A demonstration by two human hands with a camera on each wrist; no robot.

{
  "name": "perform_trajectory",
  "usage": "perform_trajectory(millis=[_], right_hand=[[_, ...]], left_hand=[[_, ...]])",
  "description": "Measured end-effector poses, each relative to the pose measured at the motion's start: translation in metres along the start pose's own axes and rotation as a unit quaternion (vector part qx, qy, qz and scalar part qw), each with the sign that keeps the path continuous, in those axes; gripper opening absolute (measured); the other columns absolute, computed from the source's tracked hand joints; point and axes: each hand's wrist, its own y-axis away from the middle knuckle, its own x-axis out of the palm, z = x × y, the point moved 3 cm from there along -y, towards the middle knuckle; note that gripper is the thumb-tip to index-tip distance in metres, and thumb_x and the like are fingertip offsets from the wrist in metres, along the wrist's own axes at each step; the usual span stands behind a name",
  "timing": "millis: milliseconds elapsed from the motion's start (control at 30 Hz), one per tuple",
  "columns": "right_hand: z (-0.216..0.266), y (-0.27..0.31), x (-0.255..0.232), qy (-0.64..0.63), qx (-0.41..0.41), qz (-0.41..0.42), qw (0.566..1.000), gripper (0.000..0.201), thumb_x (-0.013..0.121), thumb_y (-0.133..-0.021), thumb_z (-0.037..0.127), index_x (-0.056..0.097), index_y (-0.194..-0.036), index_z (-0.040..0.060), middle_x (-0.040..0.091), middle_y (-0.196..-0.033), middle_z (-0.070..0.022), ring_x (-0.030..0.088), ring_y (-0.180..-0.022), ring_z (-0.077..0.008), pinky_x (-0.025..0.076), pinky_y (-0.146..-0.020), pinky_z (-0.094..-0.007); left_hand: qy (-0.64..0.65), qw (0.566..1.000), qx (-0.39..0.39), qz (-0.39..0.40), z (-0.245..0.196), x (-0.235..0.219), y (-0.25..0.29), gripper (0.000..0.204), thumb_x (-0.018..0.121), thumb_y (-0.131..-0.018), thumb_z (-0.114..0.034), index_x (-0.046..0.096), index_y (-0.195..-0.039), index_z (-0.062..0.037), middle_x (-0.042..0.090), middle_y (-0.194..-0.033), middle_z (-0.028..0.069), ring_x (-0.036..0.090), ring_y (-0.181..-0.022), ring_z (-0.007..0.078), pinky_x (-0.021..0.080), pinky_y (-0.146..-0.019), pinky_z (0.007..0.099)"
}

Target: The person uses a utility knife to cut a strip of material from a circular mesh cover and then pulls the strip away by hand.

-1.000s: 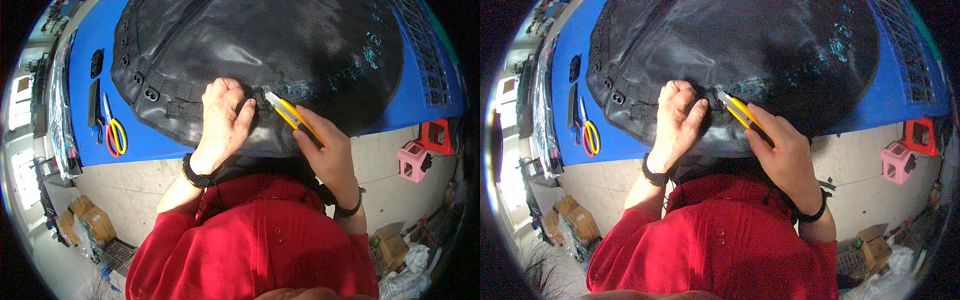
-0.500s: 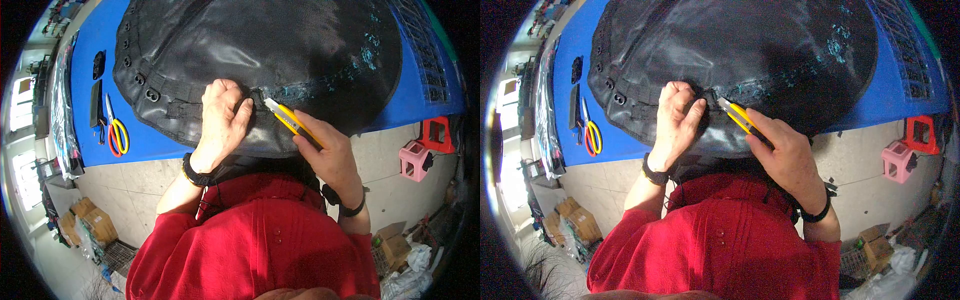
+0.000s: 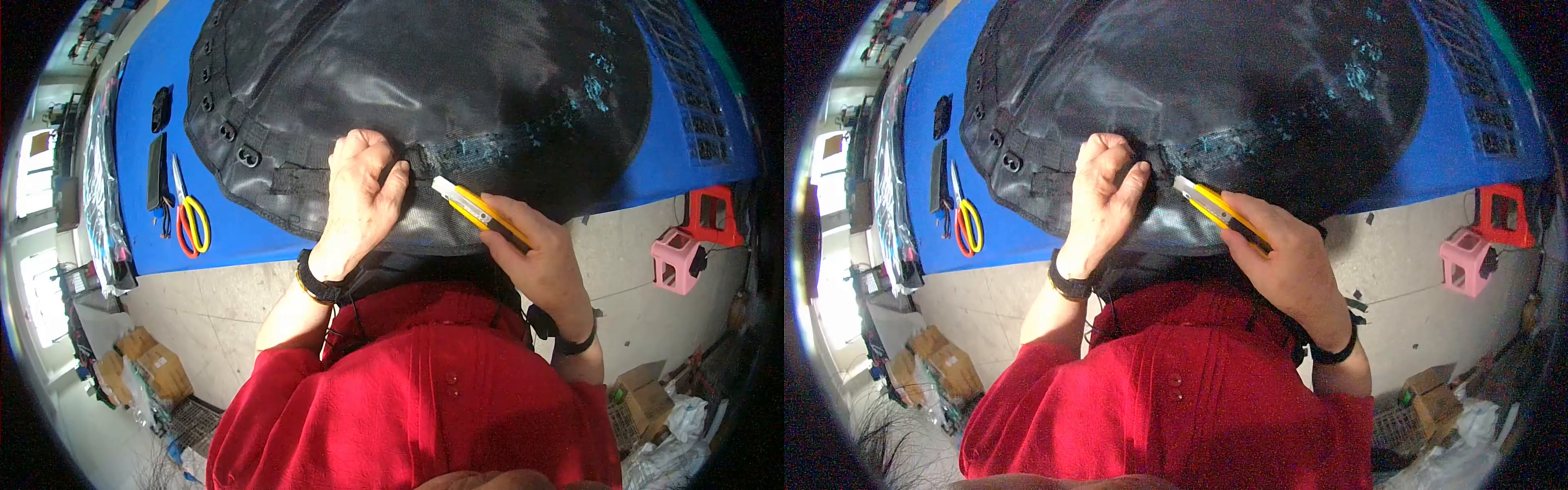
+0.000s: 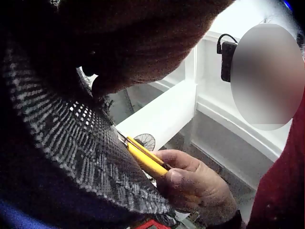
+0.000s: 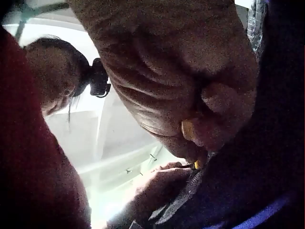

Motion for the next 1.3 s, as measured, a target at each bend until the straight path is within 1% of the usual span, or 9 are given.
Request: perform_trajectory(millis=[100, 200, 300, 400, 500, 800, 1000, 1100, 1300], right_hand=[[-0.004, 0.000, -0.001, -0.035, 0.007, -0.016, 0.999, 0.042, 0.079, -0.093, 0.010, 0.068, -0.133, 0.0024, 0.074, -0.125, -0.0204, 0.074, -0.114, -0.0341, 0.058, -0.098, -0.0394], [-0.002, -0.007, -0.002, -0.018, -0.002, -0.046, 0.999, 0.043, 0.078, -0.093, 0.009, 0.068, -0.134, 0.0026, 0.074, -0.126, -0.0205, 0.074, -0.114, -0.0338, 0.057, -0.098, -0.0388], [-0.001, -0.014, 0.002, -0.030, -0.022, -0.058, 0.998, 0.044, 0.078, -0.093, 0.009, 0.067, -0.135, 0.0030, 0.073, -0.127, -0.0206, 0.074, -0.115, -0.0342, 0.057, -0.098, -0.0392], [-0.002, -0.021, 0.008, -0.009, -0.037, -0.067, 0.997, 0.045, 0.078, -0.093, 0.009, 0.066, -0.136, 0.0032, 0.073, -0.127, -0.0203, 0.074, -0.115, -0.0346, 0.057, -0.098, -0.0396], [-0.003, -0.026, 0.010, 0.000, -0.050, -0.069, 0.996, 0.045, 0.078, -0.093, 0.010, 0.066, -0.136, 0.0035, 0.073, -0.127, -0.0203, 0.073, -0.115, -0.0350, 0.057, -0.098, -0.0405], [-0.005, -0.031, 0.013, -0.010, -0.044, -0.056, 0.997, 0.044, 0.077, -0.094, 0.011, 0.065, -0.136, 0.0036, 0.073, -0.128, -0.0198, 0.073, -0.117, -0.0355, 0.057, -0.100, -0.0408], [-0.005, -0.032, 0.009, -0.003, -0.053, -0.037, 0.998, 0.042, 0.077, -0.095, 0.012, 0.066, -0.135, 0.0042, 0.074, -0.127, -0.0196, 0.073, -0.115, -0.0360, 0.058, -0.097, -0.0402], [-0.006, -0.032, 0.007, -0.006, -0.039, -0.021, 0.999, 0.041, 0.077, -0.095, 0.012, 0.066, -0.134, 0.0042, 0.074, -0.126, -0.0196, 0.074, -0.114, -0.0361, 0.058, -0.096, -0.0397], [-0.007, -0.032, 0.010, -0.019, -0.042, -0.039, 0.998, 0.041, 0.077, -0.095, 0.012, 0.066, -0.133, 0.0044, 0.073, -0.125, -0.0200, 0.074, -0.113, -0.0355, 0.058, -0.095, -0.0396]], left_hand=[[0.004, 1.000, -0.003, -0.001, 0.000, -0.002, 0.002, 0.016, 0.076, -0.085, -0.004, 0.061, -0.090, 0.0005, 0.060, -0.101, 0.0127, 0.058, -0.100, 0.0316, 0.047, -0.092, 0.0409], [0.000, 1.000, -0.001, 0.005, 0.000, -0.002, 0.001, 0.016, 0.075, -0.085, -0.004, 0.061, -0.090, 0.0008, 0.060, -0.101, 0.0127, 0.057, -0.100, 0.0319, 0.047, -0.091, 0.0410], [0.004, 1.000, -0.001, 0.006, -0.001, -0.002, 0.001, 0.016, 0.075, -0.085, -0.004, 0.061, -0.090, 0.0010, 0.060, -0.101, 0.0129, 0.057, -0.099, 0.0323, 0.047, -0.091, 0.0411], [0.014, 1.000, -0.004, 0.001, 0.000, -0.002, 0.001, 0.015, 0.075, -0.086, -0.004, 0.061, -0.090, 0.0010, 0.060, -0.101, 0.0132, 0.057, -0.099, 0.0325, 0.047, -0.090, 0.0412], [0.016, 1.000, -0.003, 0.001, 0.000, -0.002, 0.001, 0.016, 0.075, -0.086, -0.004, 0.061, -0.090, 0.0011, 0.060, -0.101, 0.0134, 0.057, -0.099, 0.0328, 0.047, -0.090, 0.0417], [0.005, 1.000, -0.001, 0.002, 0.001, -0.001, 0.001, 0.015, 0.075, -0.086, -0.004, 0.062, -0.091, 0.0008, 0.061, -0.102, 0.0139, 0.058, -0.100, 0.0334, 0.047, -0.091, 0.0426], [-0.003, 1.000, -0.003, 0.006, 0.000, -0.001, 0.001, 0.015, 0.075, -0.085, -0.004, 0.062, -0.091, 0.0005, 0.061, -0.102, 0.0137, 0.058, -0.100, 0.0332, 0.047, -0.091, 0.0430], [-0.001, 1.000, 0.005, -0.001, 0.000, 0.000, 0.001, 0.015, 0.075, -0.085, -0.004, 0.062, -0.090, 0.0000, 0.060, -0.101, 0.0134, 0.057, -0.099, 0.0331, 0.047, -0.090, 0.0432], [-0.007, 1.000, 0.006, 0.001, 0.000, 0.000, 0.001, 0.015, 0.075, -0.085, -0.005, 0.061, -0.089, -0.0006, 0.060, -0.101, 0.0130, 0.057, -0.099, 0.0332, 0.047, -0.090, 0.0432]])
